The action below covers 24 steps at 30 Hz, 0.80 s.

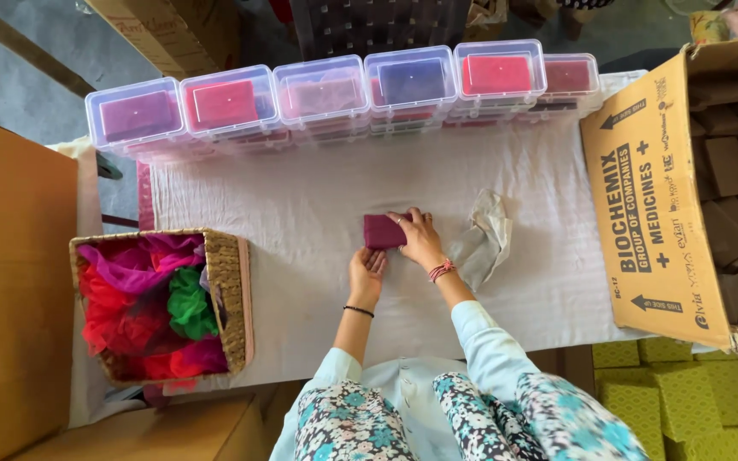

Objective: The person wipes a small brown rectangular box with a white cloth, then wraps the box in a square of pink organza fabric, folding the fabric over the box and tucking the sides. The wrapped box is set on the table and a clear plastic container is wiped with the cloth.

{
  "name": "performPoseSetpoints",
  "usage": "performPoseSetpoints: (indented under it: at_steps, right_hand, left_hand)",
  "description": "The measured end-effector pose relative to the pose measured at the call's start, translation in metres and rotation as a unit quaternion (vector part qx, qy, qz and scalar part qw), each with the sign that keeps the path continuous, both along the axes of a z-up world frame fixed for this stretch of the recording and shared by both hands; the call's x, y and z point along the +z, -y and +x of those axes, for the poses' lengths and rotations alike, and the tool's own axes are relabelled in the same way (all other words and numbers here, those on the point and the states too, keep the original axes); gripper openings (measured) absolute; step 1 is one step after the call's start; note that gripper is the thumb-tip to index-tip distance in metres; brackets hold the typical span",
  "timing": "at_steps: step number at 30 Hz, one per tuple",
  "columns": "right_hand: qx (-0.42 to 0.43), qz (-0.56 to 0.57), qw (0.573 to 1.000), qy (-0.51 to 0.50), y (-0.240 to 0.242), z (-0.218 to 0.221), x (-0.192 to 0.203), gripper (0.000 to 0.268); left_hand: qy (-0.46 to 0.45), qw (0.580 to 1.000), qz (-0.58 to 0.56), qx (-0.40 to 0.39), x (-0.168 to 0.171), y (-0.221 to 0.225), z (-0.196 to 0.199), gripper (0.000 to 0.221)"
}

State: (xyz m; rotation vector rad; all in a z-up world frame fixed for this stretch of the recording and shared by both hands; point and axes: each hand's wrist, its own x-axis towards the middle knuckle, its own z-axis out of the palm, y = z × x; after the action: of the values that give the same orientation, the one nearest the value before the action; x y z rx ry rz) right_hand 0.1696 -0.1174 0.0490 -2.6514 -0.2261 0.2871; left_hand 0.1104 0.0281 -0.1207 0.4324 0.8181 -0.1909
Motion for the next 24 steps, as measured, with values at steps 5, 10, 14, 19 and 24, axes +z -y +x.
performPoseSetpoints:
  at_steps: [5, 10, 14, 19, 24]
  right_hand:
    - [0.007, 0.002, 0.998, 0.056, 0.003, -0.001, -0.018, 0.089]
    - [0.015, 0.013, 0.998, 0.056, 0.005, -0.002, -0.003, 0.088]
    - [0.015, 0.024, 0.999, 0.038, 0.004, -0.006, 0.003, 0.087]
    - [0.018, 0.004, 0.999, 0.05, 0.004, -0.007, -0.019, 0.088]
    - [0.016, 0.088, 0.994, 0.055, 0.012, -0.015, -0.01, 0.092]
  left_hand:
    - [-0.05, 0.994, -0.095, 0.033, 0.008, -0.002, 0.012, 0.072]
    - [-0.038, 0.987, -0.14, 0.075, 0.092, -0.003, -0.003, 0.083]
    - [0.009, 1.0, -0.025, -0.009, 0.04, -0.003, -0.014, 0.064]
    - [0.048, 0.952, 0.302, -0.032, 0.037, -0.022, -0.014, 0.037]
    - [0.074, 0.878, 0.471, -0.052, 0.051, -0.022, -0.006, 0.034]
